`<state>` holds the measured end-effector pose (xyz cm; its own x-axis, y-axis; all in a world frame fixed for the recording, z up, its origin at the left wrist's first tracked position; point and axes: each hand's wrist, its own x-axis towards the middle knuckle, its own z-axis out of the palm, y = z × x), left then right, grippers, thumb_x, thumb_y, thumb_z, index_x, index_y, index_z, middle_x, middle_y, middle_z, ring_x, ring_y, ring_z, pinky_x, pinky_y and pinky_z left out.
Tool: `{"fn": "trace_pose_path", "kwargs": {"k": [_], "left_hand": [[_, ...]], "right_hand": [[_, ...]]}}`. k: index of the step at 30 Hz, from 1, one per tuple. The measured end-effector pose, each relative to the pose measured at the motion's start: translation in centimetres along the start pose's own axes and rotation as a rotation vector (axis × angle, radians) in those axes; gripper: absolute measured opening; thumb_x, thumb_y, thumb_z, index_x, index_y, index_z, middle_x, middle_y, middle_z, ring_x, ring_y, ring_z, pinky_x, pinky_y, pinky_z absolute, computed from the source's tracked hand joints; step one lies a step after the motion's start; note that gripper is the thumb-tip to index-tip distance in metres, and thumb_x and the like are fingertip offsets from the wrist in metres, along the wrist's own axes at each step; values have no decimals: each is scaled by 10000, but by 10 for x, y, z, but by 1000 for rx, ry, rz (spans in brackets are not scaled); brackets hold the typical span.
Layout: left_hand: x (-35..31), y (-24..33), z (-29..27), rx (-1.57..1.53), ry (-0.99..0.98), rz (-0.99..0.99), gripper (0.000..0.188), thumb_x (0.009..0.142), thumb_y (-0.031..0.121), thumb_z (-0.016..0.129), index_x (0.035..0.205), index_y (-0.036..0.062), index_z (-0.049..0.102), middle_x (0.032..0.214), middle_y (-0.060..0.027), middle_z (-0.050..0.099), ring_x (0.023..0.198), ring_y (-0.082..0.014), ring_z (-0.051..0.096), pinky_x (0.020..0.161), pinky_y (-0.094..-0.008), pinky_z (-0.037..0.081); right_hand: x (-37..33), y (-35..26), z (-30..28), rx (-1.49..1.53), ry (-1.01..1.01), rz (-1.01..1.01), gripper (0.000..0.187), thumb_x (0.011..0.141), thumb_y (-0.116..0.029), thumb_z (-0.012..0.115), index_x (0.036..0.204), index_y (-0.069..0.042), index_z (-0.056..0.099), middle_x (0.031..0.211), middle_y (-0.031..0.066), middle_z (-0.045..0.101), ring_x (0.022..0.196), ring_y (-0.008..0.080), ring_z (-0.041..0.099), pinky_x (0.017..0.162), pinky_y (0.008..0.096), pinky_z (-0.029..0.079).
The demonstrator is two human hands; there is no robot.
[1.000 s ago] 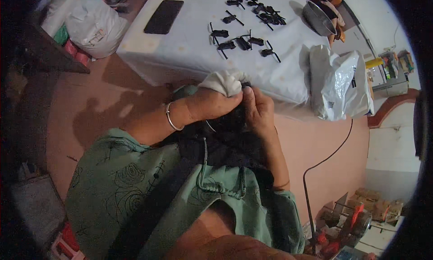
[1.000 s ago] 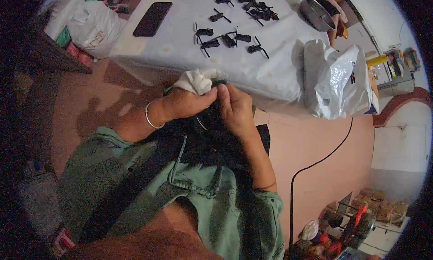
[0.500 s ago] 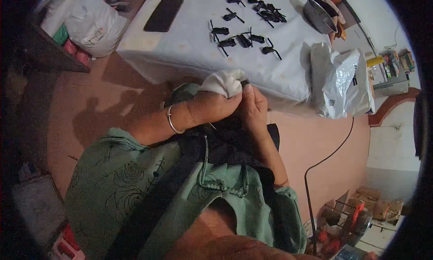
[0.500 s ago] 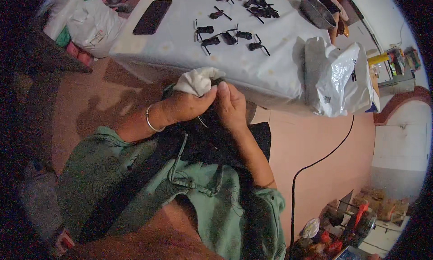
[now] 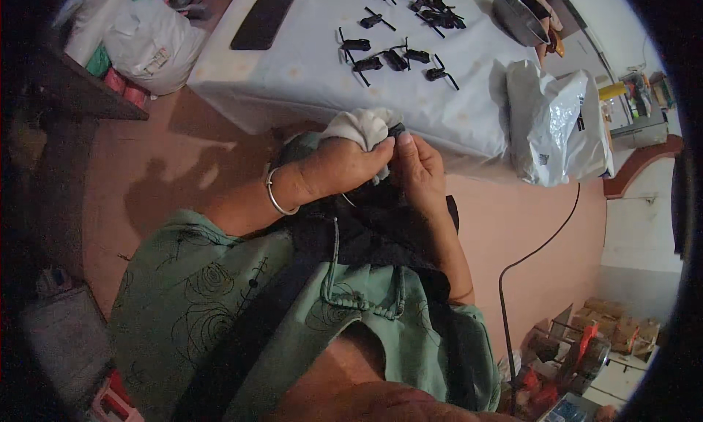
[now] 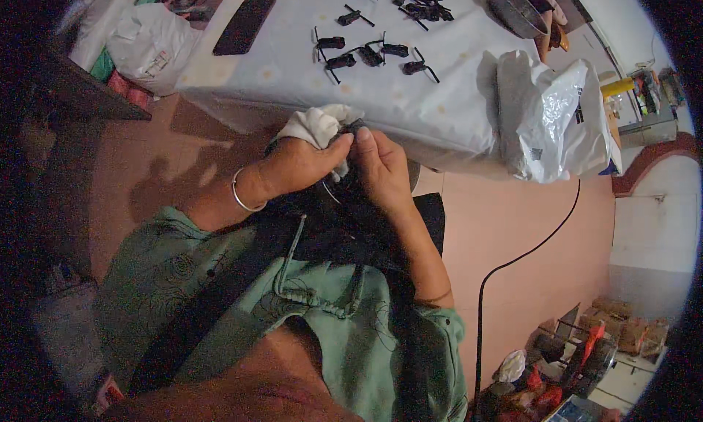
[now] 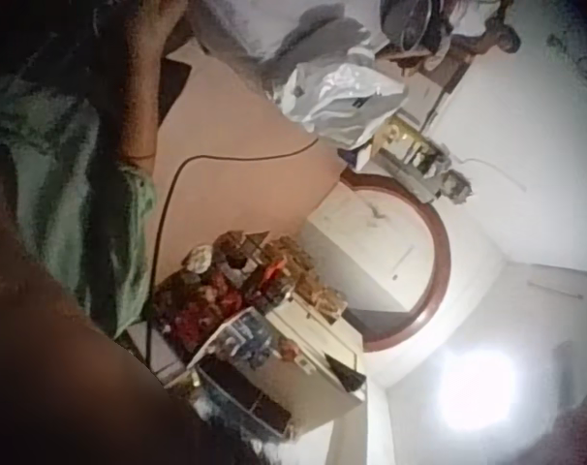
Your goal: Wiping down and inspecting black plastic mechanical components at a workstation.
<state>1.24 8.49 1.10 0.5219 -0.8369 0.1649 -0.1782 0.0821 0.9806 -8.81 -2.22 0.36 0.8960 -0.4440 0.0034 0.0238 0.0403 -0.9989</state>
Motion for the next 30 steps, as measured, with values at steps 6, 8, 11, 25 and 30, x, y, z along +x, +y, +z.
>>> {"fn": "trace_pose_path", "kwargs": {"k": [6,8,11,25,30], "left_hand": [[2,-5,3,678,111,472,282,760,64,549,1028,-20,525,824,-136,594,705,-267,593,642,-335,486],[1,-9,4,703,35,309,311,731,83,565,1025,-14,531,868,-179,580,781,-353,563,712,-376,470],[1,-14,2,578,131,540,316,740,104,592,1032,-4,532,891,-162,579,763,-302,572,705,-354,466],[7,-12,-12,-284,-62,-123,323,856,73,463,1177,45,430,826,-9,564,651,-55,498,563,-204,428],[11,-30,-7,285,-49,487,327,843,70,437,1169,46,423,767,-9,554,595,-54,476,535,-209,413]], "right_hand": [[5,12,1,-112,59,-55,306,929,-274,418,790,-50,573,644,-74,481,553,9,364,480,178,286],[4,17,5,-149,87,-86,299,927,-269,424,796,-47,575,647,-74,479,551,9,363,479,180,287],[1,10,-1,-154,89,-40,274,921,-255,440,825,-39,578,658,-72,477,551,8,361,477,182,290],[-4,0,-20,-609,16,-326,134,811,-108,596,840,22,581,683,57,571,661,88,504,614,256,430],[-2,-2,-15,-320,10,-192,125,816,-107,594,789,14,574,666,21,556,638,70,478,592,238,416]]}}
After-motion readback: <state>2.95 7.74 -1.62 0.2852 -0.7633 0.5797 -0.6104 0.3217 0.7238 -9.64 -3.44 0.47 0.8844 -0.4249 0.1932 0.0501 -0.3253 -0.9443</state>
